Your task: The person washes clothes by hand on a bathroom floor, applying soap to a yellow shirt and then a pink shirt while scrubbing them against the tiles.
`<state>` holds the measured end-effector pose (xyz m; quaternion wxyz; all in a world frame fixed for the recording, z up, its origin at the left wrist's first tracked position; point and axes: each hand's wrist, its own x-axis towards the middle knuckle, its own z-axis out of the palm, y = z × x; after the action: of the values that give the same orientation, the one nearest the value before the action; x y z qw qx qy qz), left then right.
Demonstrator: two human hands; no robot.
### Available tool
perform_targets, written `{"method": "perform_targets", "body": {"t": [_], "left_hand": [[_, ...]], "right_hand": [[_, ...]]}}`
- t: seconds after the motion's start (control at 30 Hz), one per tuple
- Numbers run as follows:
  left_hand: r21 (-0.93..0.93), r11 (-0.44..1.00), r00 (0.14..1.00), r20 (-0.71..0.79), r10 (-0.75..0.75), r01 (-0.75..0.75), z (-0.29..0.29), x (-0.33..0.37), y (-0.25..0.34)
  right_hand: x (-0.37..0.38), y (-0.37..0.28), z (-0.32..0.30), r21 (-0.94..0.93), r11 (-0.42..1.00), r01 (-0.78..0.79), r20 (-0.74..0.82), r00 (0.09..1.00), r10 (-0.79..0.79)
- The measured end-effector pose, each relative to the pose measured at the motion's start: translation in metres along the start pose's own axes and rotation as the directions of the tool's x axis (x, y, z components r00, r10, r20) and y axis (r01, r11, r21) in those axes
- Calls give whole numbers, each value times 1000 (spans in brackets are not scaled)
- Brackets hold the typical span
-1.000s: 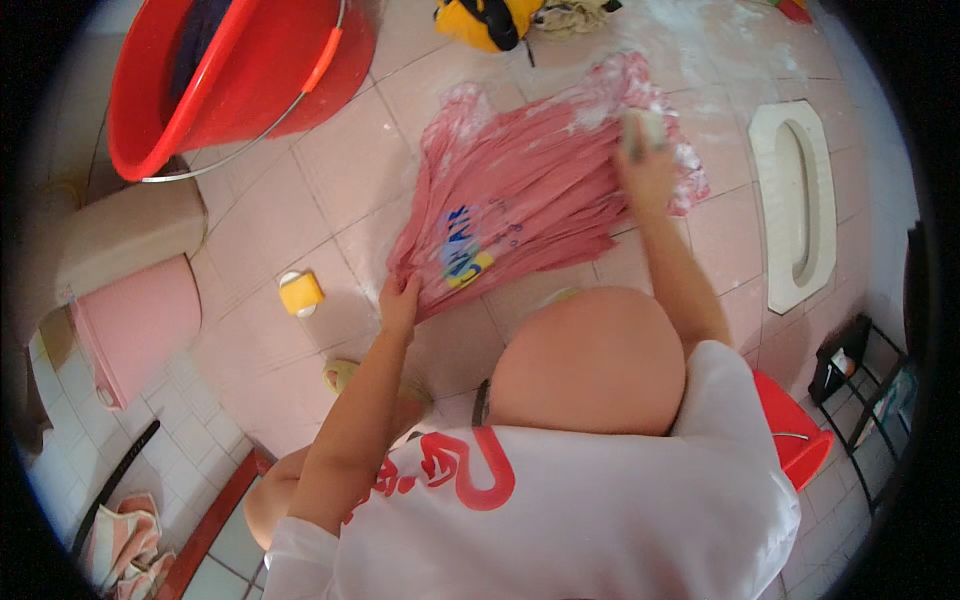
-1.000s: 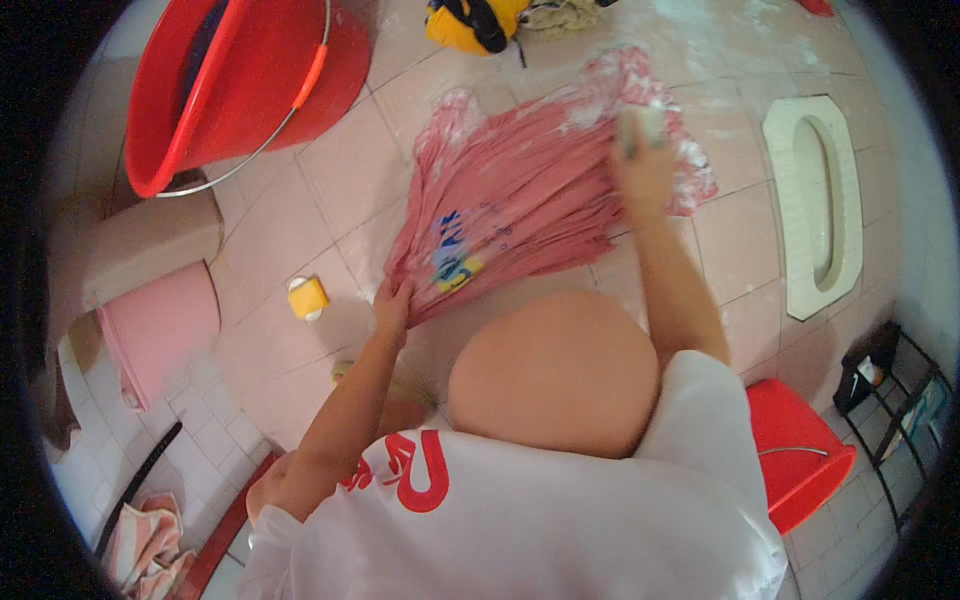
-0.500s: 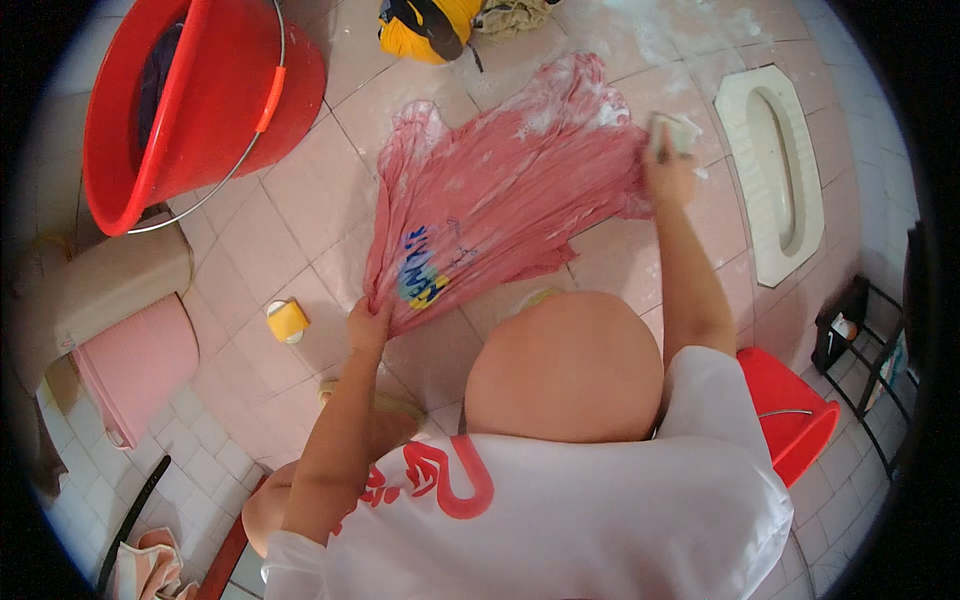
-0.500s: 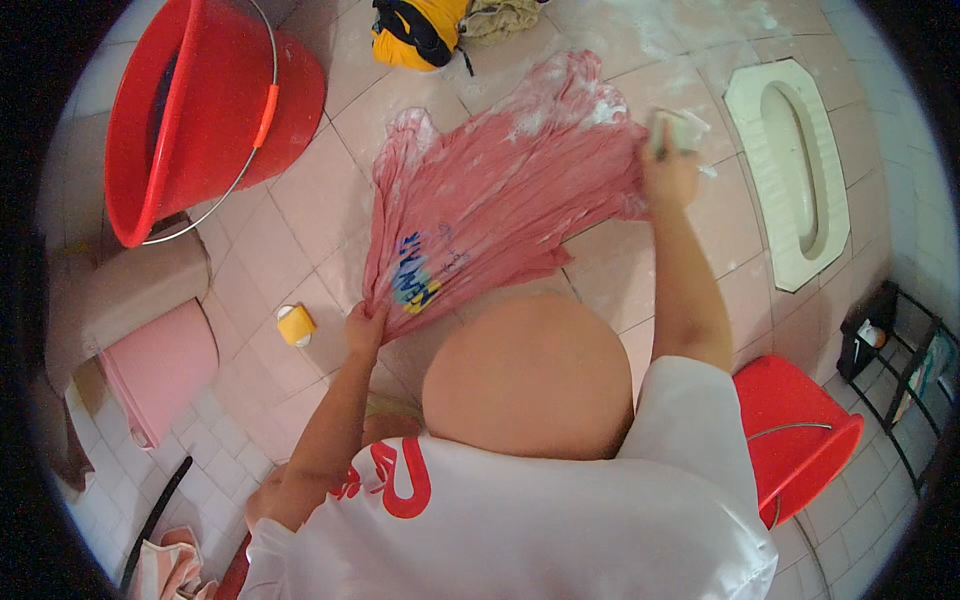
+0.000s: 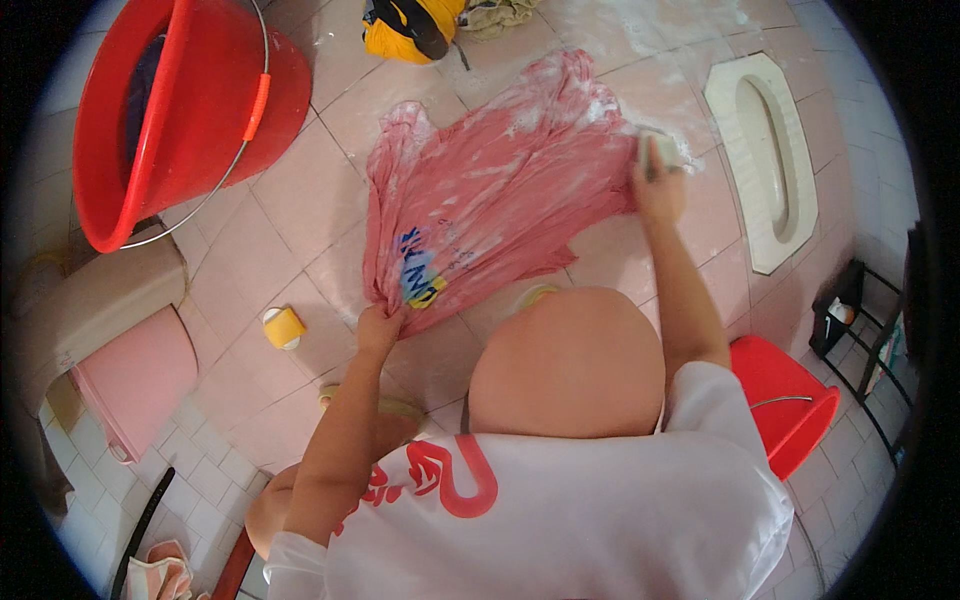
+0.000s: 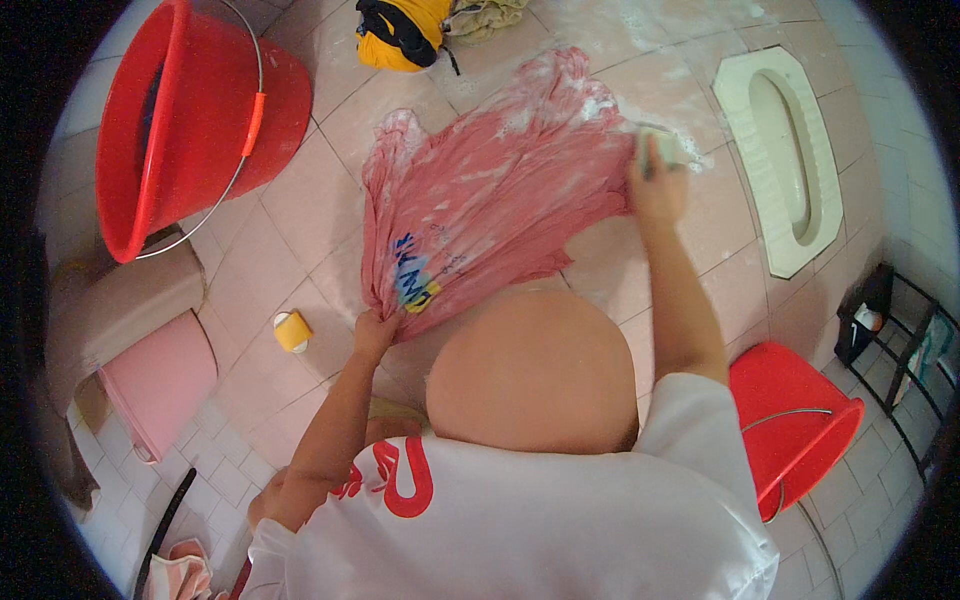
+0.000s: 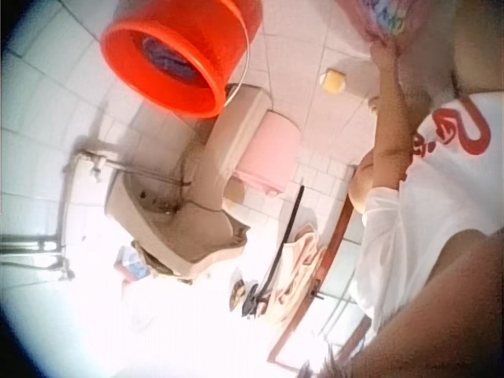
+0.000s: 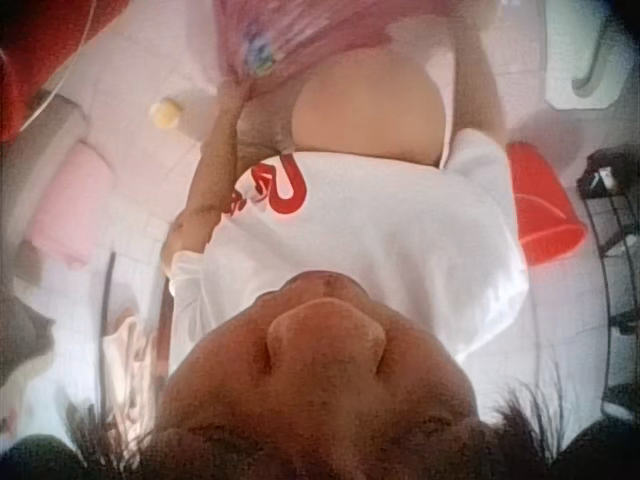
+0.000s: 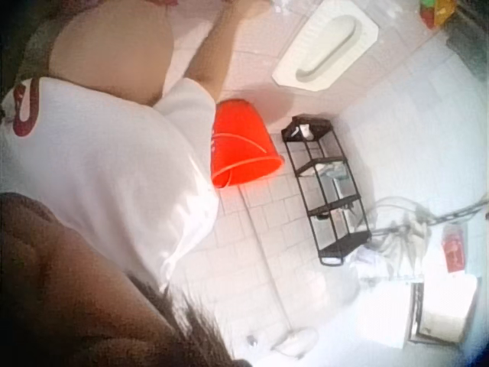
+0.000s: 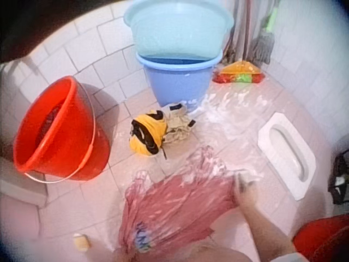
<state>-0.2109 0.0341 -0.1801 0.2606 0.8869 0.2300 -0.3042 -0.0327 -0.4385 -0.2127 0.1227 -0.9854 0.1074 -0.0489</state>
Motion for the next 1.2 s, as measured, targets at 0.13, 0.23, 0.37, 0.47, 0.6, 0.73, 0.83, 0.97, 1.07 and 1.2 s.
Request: {"method": "perform_targets", "body": {"t": [0.13,0.23,0.37,0.47,0.6,0.73,0.83,0.97,1.07,1.2], "left_hand": [[-132,960,959,-175,222,-246,6,-1,0],[-306,942,989,-90,115,-138,5,0,-30],[-600,777,982,110,-153,188,8,-25,-9],[-742,637,967,59,-247,208,19,-13,1],[-844,516,890,-117,-441,145,0,24,45],[-88,992,986,-135,-98,86,-16,24,21],[138,989,998,-36,-51,55,-26,-4,14],[123,986,994,-30,-109,112,-3,-17,18],[129,985,990,-101,-101,114,5,-11,19],[236,968,996,-56,-70,82,3,-8,11]], "right_hand": [[-75,-135,28,475,809,347,124,884,-452],[-115,-161,49,561,637,528,379,521,-765],[15,-30,2,-114,983,144,123,984,-130],[42,-7,2,-45,974,-224,37,973,226],[-7,-144,10,516,821,245,-6,959,-283],[-92,-220,44,593,565,573,205,572,-794],[-10,-166,43,375,618,691,79,640,-764],[72,-57,24,29,992,125,69,990,-127],[58,-130,23,-36,999,38,100,994,-34],[-81,-239,29,626,419,657,-4,541,-841]]}}
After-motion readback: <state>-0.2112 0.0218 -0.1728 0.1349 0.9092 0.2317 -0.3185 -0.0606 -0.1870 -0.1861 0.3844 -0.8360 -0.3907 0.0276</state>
